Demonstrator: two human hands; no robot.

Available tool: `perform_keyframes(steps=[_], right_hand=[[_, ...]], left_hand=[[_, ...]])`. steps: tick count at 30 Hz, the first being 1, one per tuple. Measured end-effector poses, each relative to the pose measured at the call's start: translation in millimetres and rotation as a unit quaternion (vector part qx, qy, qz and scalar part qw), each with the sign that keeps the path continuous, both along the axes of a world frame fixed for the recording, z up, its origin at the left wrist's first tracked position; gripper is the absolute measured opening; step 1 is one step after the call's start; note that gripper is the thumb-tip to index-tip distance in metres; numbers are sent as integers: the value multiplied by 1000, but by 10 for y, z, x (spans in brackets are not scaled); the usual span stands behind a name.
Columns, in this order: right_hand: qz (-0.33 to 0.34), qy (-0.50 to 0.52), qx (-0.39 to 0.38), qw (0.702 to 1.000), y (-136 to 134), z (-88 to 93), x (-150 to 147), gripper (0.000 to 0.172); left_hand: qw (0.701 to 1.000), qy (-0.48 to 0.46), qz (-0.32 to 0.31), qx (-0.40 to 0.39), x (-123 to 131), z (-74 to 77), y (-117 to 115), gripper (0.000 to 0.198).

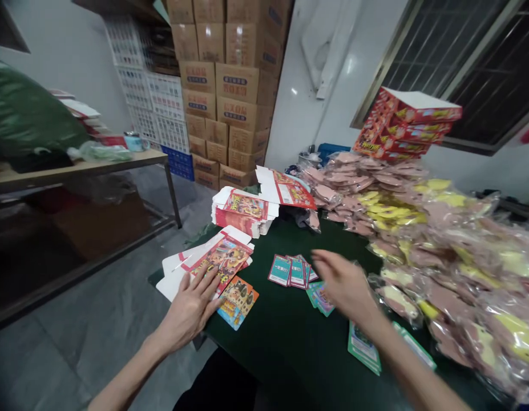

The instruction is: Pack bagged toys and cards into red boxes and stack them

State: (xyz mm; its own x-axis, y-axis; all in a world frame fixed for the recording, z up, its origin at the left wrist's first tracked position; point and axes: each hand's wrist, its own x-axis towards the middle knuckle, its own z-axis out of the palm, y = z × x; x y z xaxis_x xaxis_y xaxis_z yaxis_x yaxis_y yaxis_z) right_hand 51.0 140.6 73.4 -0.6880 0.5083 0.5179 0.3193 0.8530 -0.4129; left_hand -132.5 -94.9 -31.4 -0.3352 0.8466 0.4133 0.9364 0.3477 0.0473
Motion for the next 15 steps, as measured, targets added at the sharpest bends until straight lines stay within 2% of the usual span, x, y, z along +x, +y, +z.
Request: perform_keyframes(steps=[3, 5, 7, 9, 11, 13, 15], right_hand=[[59, -111, -22, 992, -322, -258, -886, 22], [43, -159, -26, 986, -546, -446, -1438, 26], [12, -189, -23, 982, -725, -580, -1802, 31], [-17, -198, -18, 980, -815, -615, -1947, 36], [-44, -193, -16, 980, -806, -535, -1930, 35], [-63, -184, -21, 981, -727, -363, -1819, 33], [-66, -175, -28, 982, -635, -147, -1653, 28]], left_hand=[[1000, 19, -3, 9, 37, -87, -7, 41], [1000, 26, -6, 15, 39, -102, -20, 39], [999, 29, -6, 21, 33, -100, -24, 37], [999, 24, -9, 24, 26, -97, -23, 37], [999, 12, -13, 27, 20, -93, -32, 36], [999, -4, -31, 33, 18, -72, -62, 37], [994, -20, -77, 70, 31, -3, -107, 40]])
